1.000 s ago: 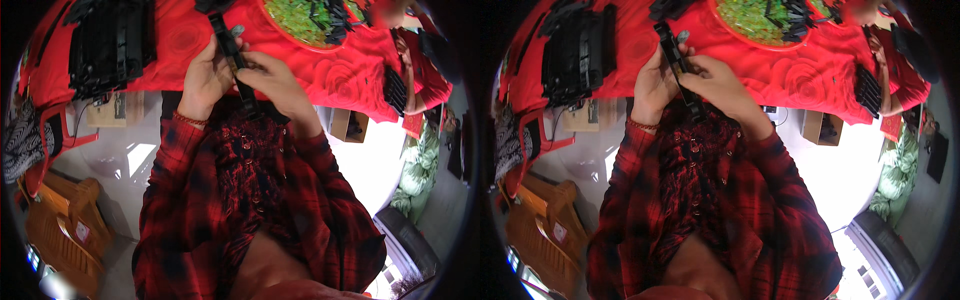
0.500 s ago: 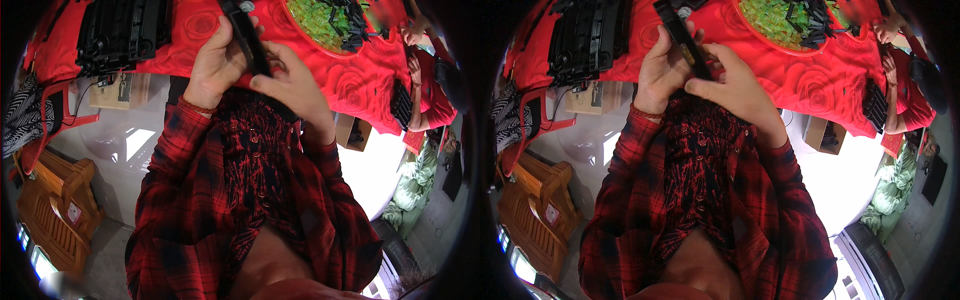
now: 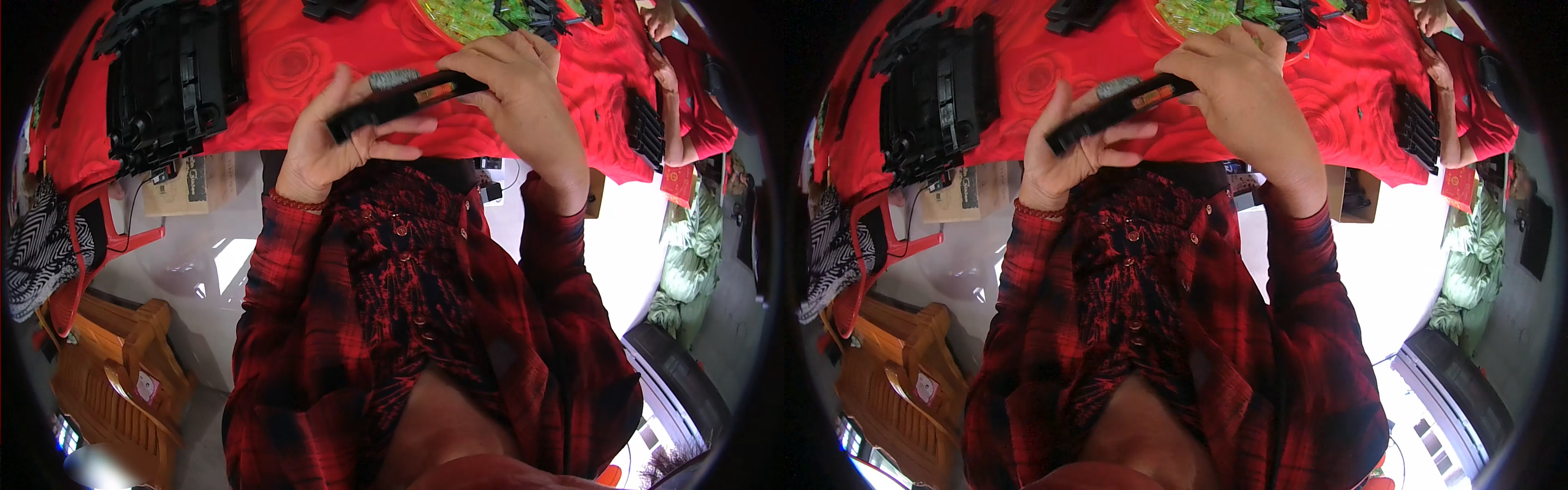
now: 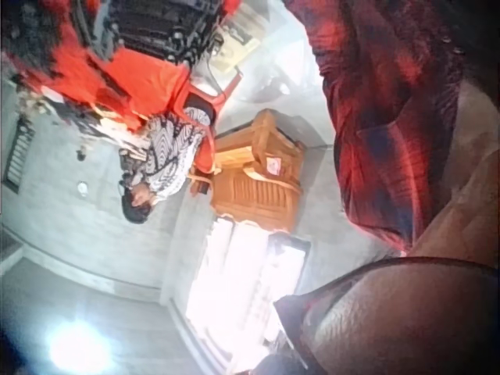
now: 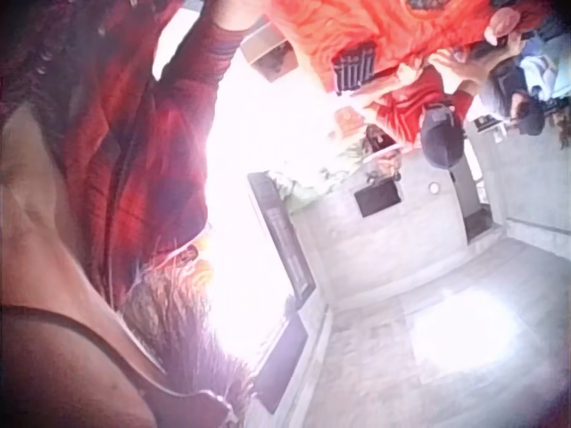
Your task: The person inserts small components into plastic housing units by hand for assembly.
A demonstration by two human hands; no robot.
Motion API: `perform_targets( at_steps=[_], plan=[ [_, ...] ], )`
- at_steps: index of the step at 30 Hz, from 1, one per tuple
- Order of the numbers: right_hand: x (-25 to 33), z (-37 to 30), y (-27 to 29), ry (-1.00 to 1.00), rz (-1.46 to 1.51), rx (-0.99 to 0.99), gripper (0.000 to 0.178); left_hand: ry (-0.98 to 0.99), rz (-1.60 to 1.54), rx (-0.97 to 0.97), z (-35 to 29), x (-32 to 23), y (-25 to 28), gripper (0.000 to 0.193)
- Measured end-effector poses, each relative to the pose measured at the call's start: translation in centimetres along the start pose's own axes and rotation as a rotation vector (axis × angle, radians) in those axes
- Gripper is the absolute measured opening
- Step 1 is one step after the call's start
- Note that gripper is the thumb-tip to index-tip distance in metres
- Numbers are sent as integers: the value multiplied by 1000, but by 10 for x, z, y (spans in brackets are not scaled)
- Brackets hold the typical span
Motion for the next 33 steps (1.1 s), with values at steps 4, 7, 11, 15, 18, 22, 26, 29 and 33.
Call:
perform_targets(
  at_steps=[4, 7, 11, 15, 18, 22, 26, 29, 33],
  plan=[
    [7, 0, 4, 139, -106, 88, 30, -80, 510, -226, -3, 1, 2, 64],
    [11, 0, -1, 138, -116, 77, 38, 8, 708, -179, -1, 5, -3, 63],
    [12, 1, 2, -10, -107, -66, 58, -133, 635, -193, 2, 4, -5, 60],
    [20, -3, 18, 332, 192, -800, 48, -135, 521, -122, 4, 4, -5, 48],
    [12, 6, -11, -138, 6, -79, 78, -113, 440, -87, 1, 3, -1, 48],
    [20, -4, 8, 40, 249, -488, 77, -159, 534, -202, 1, 6, 0, 61],
    [11, -7, -3, -199, 46, -181, 79, -167, 600, -173, 2, 14, -8, 65],
    [9, -7, -4, -250, 88, -151, 80, -165, 617, -149, 3, 18, -10, 66],
    [8, -8, -4, -252, 154, -164, 79, -177, 628, -145, 3, 18, -10, 67]
  ],
)
Point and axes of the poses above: each hand's wrist, its own z-axis towards the middle knuckle, its own y-axis out of the back of the hand, x = y × z, the point moved 7 cm from there along z, towards the middle knuckle, and after that the axes turned 13 degrees about -z, right-handed, at the moved point
